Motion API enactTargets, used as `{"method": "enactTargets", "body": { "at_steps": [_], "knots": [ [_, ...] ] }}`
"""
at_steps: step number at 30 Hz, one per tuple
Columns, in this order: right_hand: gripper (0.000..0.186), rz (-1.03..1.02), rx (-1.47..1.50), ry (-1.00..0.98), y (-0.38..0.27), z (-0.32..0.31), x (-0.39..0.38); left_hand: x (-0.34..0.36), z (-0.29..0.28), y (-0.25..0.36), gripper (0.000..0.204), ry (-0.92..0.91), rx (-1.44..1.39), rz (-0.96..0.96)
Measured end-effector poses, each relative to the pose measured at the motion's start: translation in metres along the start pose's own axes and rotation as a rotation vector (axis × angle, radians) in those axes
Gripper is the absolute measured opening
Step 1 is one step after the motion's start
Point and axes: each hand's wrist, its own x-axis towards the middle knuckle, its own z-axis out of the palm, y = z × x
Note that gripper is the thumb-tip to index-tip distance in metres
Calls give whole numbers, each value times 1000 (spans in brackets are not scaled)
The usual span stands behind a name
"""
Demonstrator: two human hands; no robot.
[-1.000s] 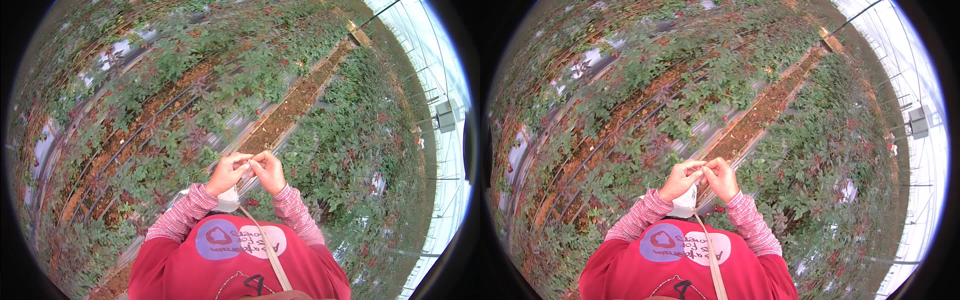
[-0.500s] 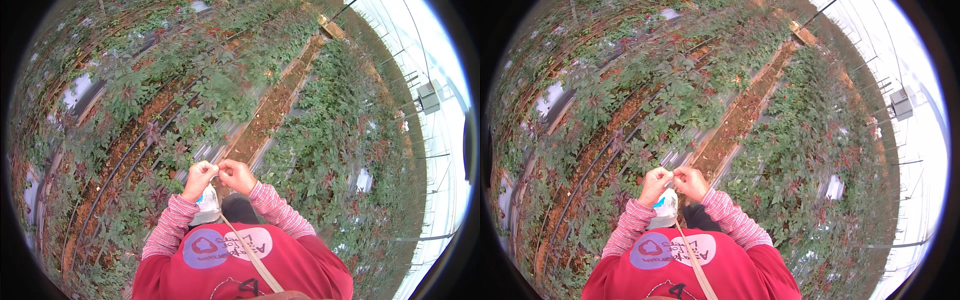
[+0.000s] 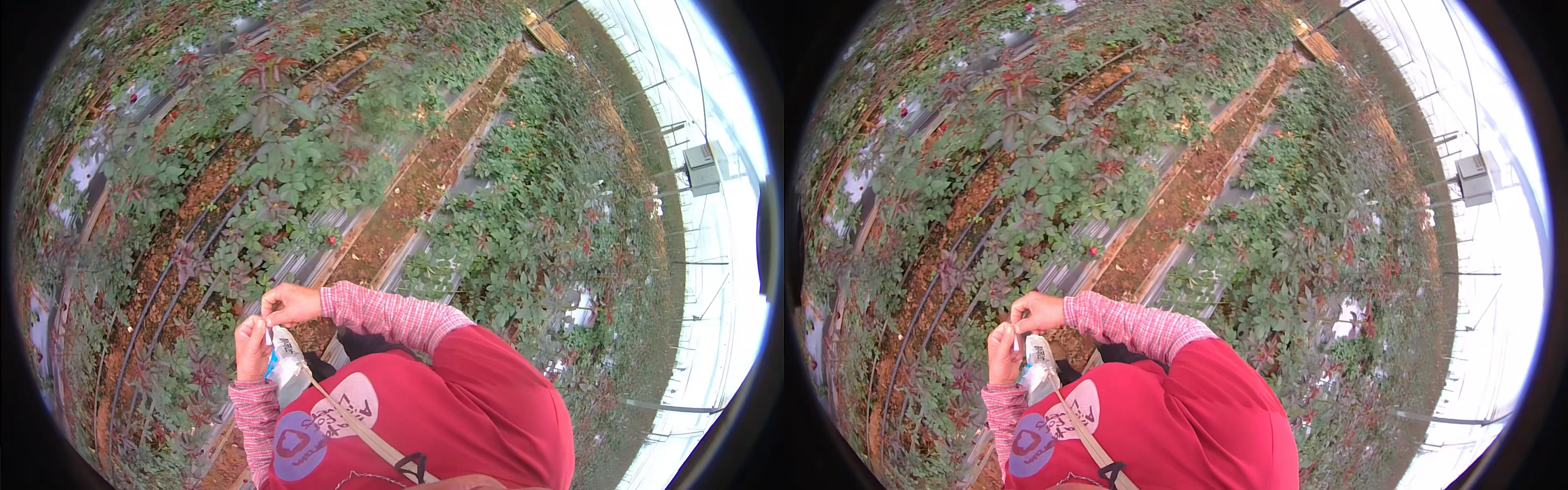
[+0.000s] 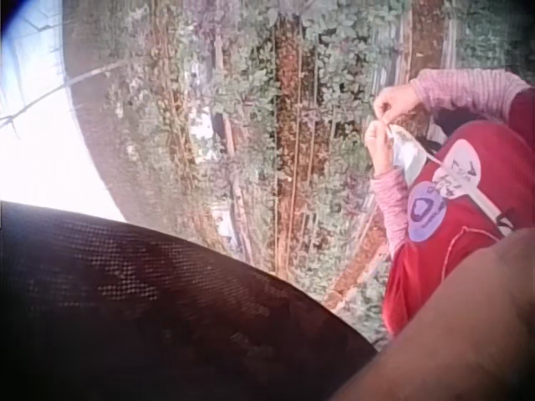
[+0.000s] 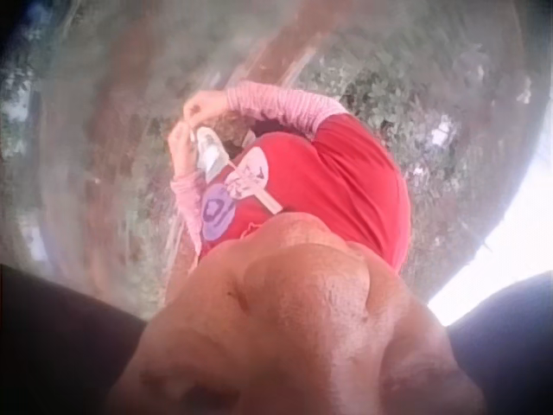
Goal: The person walks along rows of low-growing plants in a greenhouse and repeatedly plucks small leaves or stems by hand, placing them into a white bag carried on the chest. The person moves steadily down the row, handling plants one at a time.
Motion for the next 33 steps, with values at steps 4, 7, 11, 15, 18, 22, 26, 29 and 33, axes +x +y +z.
{"method": "enactTargets", "body": {
  "at_steps": [4, 7, 11, 15, 18, 22, 26, 29, 33],
  "knots": [
    [18, 65, -14, -40, 2, -25, -1, 5, 22, -11, 17, 22, -29, 50],
    [17, 130, 55, -18, 17, -35, 4, 19, 22, -21, 12, 69, -11, 59],
    [17, 117, 46, 6, 50, -47, 12, 38, 12, -47, 12, 153, -67, 48],
    [13, 105, -26, -111, 60, -64, 31, 48, -6, -55, 13, 161, -24, 10],
    [13, 165, 4, 35, 82, -67, 41, 64, -24, -58, 15, 182, 106, -17],
    [12, 172, -146, 106, 98, -49, 66, 73, -56, -98, 12, 432, 200, 249],
    [19, -71, -741, 216, 117, -34, 92, 83, -77, -108, 19, 761, 675, 371],
    [21, -56, -783, 298, 135, -24, 114, 95, -78, -107, 20, 962, 860, 454],
    [37, -107, -882, 388, 155, -23, 145, 121, -98, -116, 18, 1159, 923, 557]
  ]
}}
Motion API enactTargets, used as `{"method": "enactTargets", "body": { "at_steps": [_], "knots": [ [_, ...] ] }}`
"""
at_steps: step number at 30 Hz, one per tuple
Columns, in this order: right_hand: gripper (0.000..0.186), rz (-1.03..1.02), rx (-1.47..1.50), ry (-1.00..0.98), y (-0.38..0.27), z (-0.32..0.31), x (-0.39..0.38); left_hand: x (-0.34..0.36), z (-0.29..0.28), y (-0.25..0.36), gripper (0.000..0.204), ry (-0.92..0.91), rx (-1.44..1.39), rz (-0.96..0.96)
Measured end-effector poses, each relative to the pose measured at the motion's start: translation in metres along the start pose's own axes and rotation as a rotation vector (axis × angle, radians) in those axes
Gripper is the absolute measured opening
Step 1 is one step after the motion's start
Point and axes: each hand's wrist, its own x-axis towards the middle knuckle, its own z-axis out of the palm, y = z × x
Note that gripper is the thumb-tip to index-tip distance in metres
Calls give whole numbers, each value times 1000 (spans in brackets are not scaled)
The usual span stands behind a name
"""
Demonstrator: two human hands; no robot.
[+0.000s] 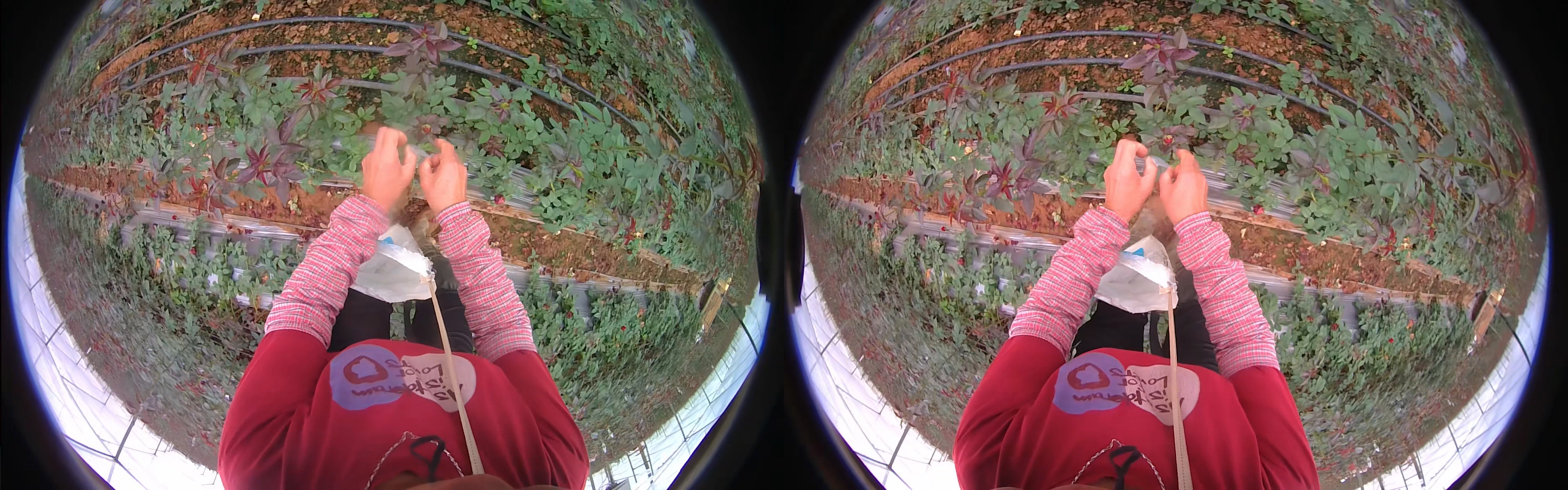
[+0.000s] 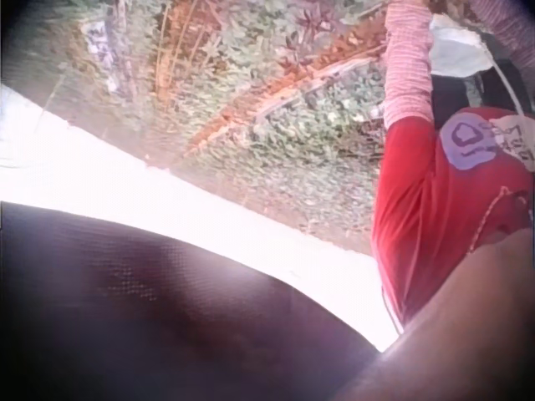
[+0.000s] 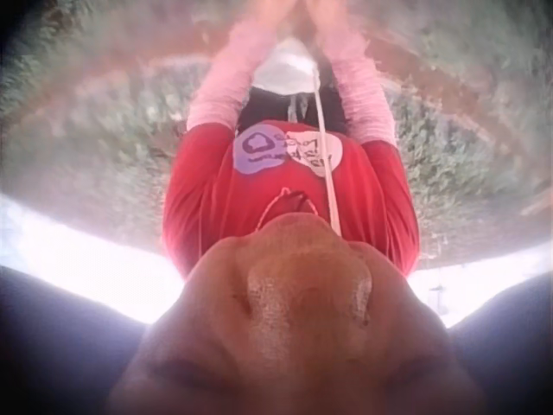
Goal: The person walks along rows of low-growing plants in a greenhouse and repeatedly plucks small leaves or stems by hand, placing them into a white bag carried on the chest. The person moves steadily down the row, handling plants one at a time.
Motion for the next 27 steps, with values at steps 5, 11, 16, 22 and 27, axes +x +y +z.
{"method": "enactTargets", "body": {
  "at_steps": [5, 11, 16, 22, 27],
  "knots": [
    [38, -129, 5, 165, 12, 20, 27, 21, 26, -13, 27, 30, -24, 18],
    [26, -230, 31, 279, 17, 24, 54, 42, 49, -21, 30, -24, -330, -16],
    [24, -193, 55, 253, 14, 13, 64, 56, 55, -21, 25, -124, -452, -42],
    [16, -54, 294, 213, 35, 19, 67, 60, 52, -26, 22, -240, -617, -227],
    [17, 255, 683, -23, 35, 8, 66, 62, 56, -56, 21, -344, -648, -227]
  ]
}}
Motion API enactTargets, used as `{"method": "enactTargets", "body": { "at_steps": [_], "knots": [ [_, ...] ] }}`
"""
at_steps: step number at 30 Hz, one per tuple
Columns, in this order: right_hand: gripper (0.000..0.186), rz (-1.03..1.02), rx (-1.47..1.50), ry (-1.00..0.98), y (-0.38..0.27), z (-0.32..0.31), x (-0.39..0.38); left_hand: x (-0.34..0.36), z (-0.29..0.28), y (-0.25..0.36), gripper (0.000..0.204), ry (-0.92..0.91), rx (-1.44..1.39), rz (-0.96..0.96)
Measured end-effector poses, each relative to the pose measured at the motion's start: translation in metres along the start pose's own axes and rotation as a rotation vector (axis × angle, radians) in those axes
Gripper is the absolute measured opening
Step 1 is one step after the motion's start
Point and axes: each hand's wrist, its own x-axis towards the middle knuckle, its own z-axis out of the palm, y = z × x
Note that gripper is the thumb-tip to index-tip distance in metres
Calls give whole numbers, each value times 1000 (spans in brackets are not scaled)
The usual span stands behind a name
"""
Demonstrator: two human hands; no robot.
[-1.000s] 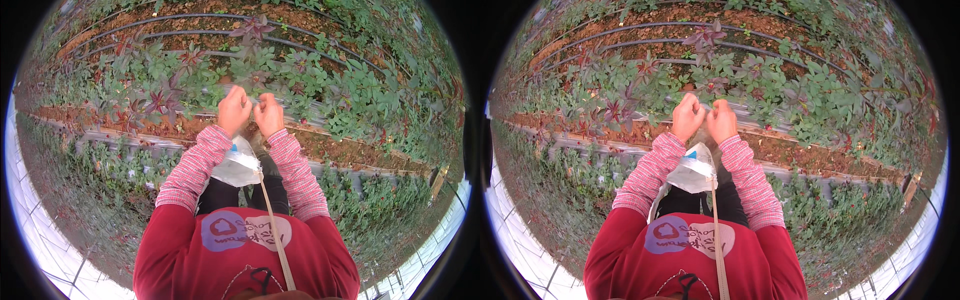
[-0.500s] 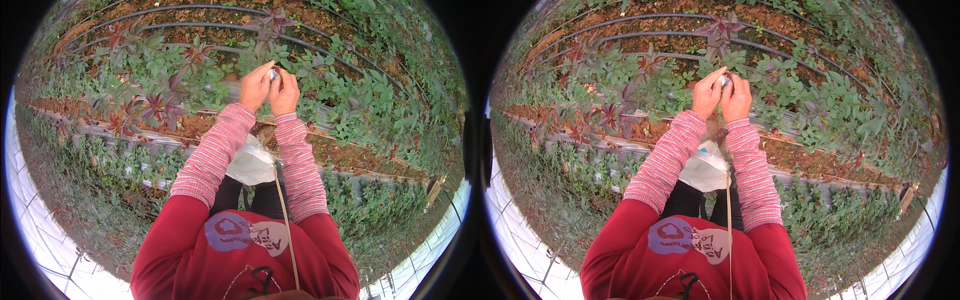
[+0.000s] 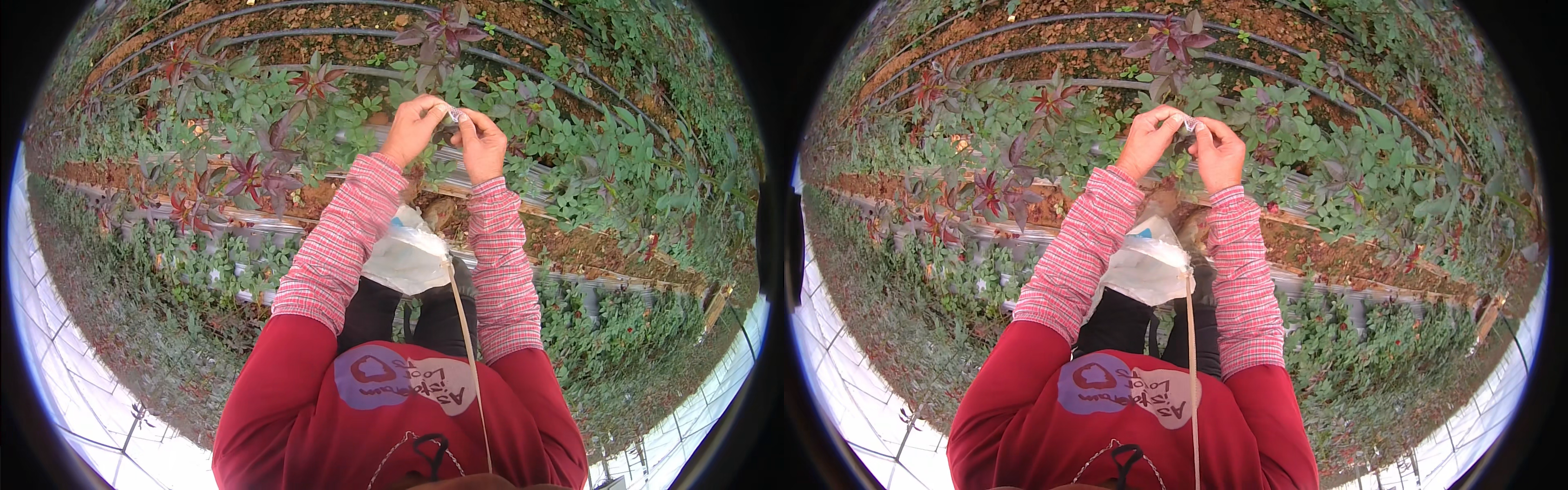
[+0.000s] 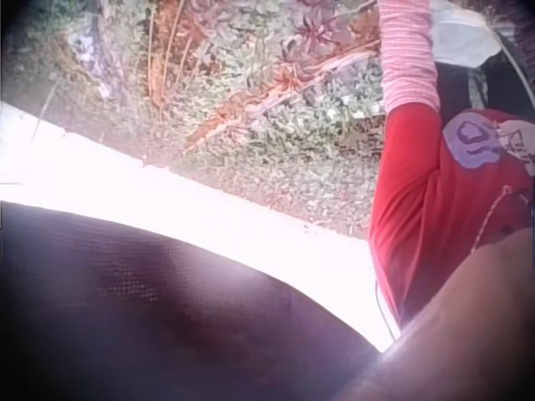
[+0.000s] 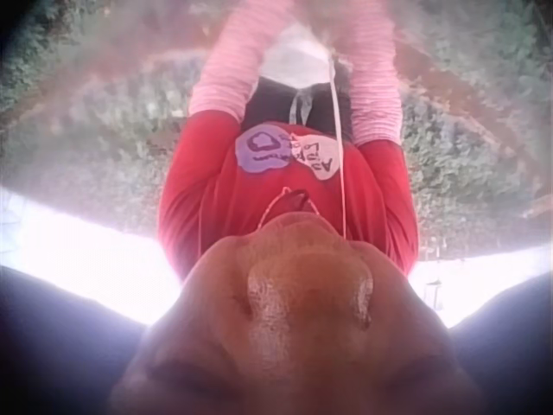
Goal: The person walks along rows of low-growing plants in a greenhouse and repeatedly plucks small leaves or stems by hand, placing them into a white bag carried on the chest. The person moves steadily down the row, handling plants one at a time.
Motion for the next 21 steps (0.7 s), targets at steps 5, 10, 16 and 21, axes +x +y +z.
{"method": "enactTargets", "body": {
  "at_steps": [5, 10, 16, 21],
  "knots": [
    [17, 167, 180, -67, 2, -7, 1, 0, -9, 5, 19, -174, -368, -362],
    [17, 371, 546, -261, 14, -20, 8, -1, -21, 5, 19, -262, -528, -463],
    [22, 373, 619, -232, 13, -19, 14, -4, -6, 2, 18, -42, -138, -118],
    [21, 300, 611, -234, 20, -22, 20, -4, -1, -16, 21, -60, 50, -20]
  ]
}}
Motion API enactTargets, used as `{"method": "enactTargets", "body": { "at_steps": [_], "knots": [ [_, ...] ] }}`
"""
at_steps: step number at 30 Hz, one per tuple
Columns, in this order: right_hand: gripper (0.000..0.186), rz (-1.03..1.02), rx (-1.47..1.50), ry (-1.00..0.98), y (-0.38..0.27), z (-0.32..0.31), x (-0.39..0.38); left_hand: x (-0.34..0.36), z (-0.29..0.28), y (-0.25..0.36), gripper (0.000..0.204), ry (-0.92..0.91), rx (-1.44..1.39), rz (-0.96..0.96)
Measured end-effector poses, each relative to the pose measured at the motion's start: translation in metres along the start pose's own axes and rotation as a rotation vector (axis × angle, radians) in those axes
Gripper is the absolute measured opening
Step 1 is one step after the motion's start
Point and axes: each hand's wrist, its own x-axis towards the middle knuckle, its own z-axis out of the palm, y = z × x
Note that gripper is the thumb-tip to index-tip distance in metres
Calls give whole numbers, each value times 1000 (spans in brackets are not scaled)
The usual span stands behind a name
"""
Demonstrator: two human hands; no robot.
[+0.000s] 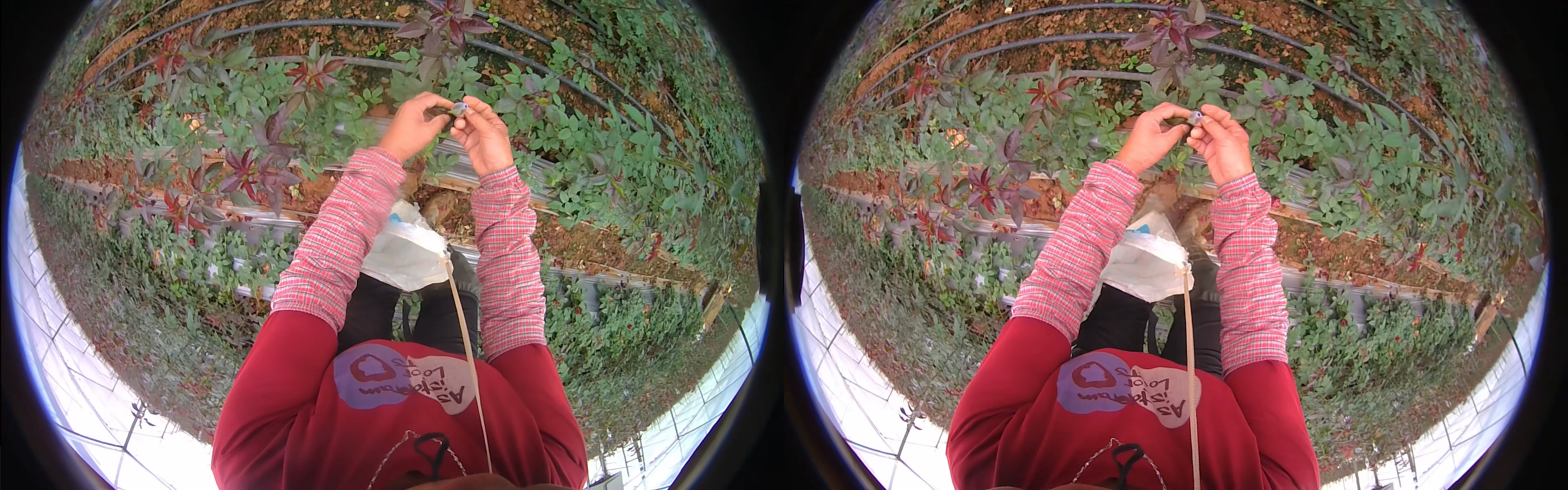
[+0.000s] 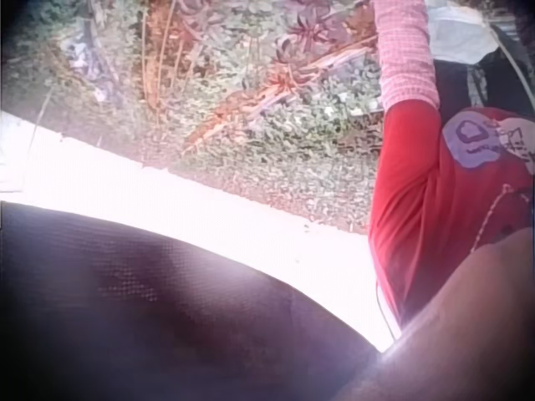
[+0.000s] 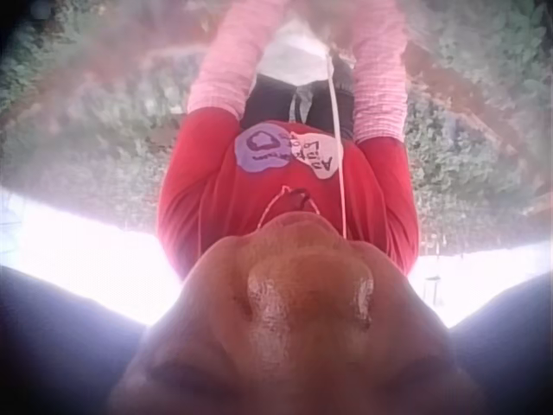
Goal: The person walks along rows of low-growing plants in a greenhouse and repeatedly plucks small leaves or stems by hand, placing them into a white bag carried on the chest. The person moves steadily down the row, handling plants one at a time.
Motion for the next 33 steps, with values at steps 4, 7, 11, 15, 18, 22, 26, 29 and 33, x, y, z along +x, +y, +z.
{"method": "enactTargets", "body": {
  "at_steps": [4, 7, 11, 15, 18, 22, 26, 29, 33],
  "knots": [
    [27, -37, -118, 63, -3, 6, -1, 5, 5, -6, 19, 22, 66, 2],
    [32, -96, -338, 135, -7, 13, -5, 10, 6, -7, 16, 14, 91, -11],
    [33, -136, -602, 118, -11, 4, -3, 12, 6, -6, 15, -14, 107, 11],
    [25, -114, -705, 127, -11, -2, 0, 13, 1, -7, 14, -107, 112, -45],
    [15, -166, -840, 117, -16, 2, -1, 13, -1, -2, 14, -121, 116, -45],
    [16, -280, -1099, 89, -16, -6, 3, 15, 1, -3, 14, -124, 117, -32],
    [16, -278, -1165, 76, -25, 3, 0, 16, 3, -4, 14, -114, 141, -11],
    [16, -252, -1167, 66, -29, 6, 1, 17, 4, -2, 15, -100, 179, -12],
    [16, -247, -1116, 62, -25, -2, 7, 18, 6, 0, 15, -75, 209, -3]
  ]
}}
